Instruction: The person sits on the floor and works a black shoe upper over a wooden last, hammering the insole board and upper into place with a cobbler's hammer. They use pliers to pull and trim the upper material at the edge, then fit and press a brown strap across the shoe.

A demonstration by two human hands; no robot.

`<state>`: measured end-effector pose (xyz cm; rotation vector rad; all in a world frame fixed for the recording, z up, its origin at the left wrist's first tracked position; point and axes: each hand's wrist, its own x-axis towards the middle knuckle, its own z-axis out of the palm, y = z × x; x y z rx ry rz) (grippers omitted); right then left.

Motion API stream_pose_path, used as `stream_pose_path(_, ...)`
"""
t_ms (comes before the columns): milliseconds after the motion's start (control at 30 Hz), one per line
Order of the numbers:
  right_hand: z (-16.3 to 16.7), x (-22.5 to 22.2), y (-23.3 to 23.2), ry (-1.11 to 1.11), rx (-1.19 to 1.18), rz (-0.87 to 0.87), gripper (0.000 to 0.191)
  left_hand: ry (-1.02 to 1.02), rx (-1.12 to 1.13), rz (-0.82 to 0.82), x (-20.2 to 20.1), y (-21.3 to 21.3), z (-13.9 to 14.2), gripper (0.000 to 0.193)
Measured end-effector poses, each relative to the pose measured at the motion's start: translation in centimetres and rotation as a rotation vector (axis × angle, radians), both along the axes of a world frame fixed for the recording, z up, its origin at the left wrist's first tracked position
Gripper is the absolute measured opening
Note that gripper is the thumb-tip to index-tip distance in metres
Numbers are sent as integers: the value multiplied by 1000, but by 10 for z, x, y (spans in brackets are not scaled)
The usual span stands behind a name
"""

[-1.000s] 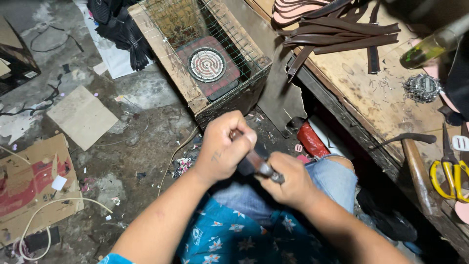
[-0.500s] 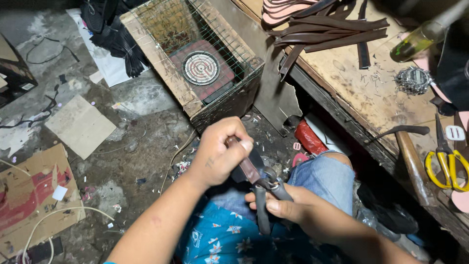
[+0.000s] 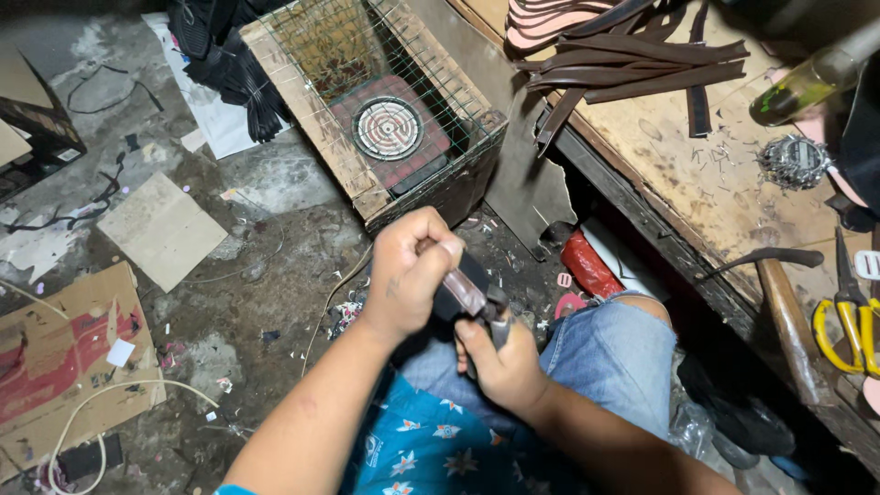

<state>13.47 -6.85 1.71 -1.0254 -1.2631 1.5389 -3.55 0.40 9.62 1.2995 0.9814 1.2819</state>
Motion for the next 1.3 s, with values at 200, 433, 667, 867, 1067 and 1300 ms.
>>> stream_pose_path(200,49,34,7,-44,-97,377,40,29,38,39,-15,25,-4,14)
stream_pose_path(433,77,39,-4,135,-480,373,58,-4,-14,-47,-11,16,2,14)
stream_pose_path(667,99,55,-1,617,-854,275,50,37,65,-142,-6,5,13,12)
stream_pose_path(867,52,25,3,599,-562,319,31,106,68,-40,1,6,4,15)
stream_pose_path(1067,59,62,28,-334,18,361,35,148,35,194,22,37,3,23)
stream_pose_path(1300,118,64,34,-1070,414,132,61,423,138,353,53,29,15,27)
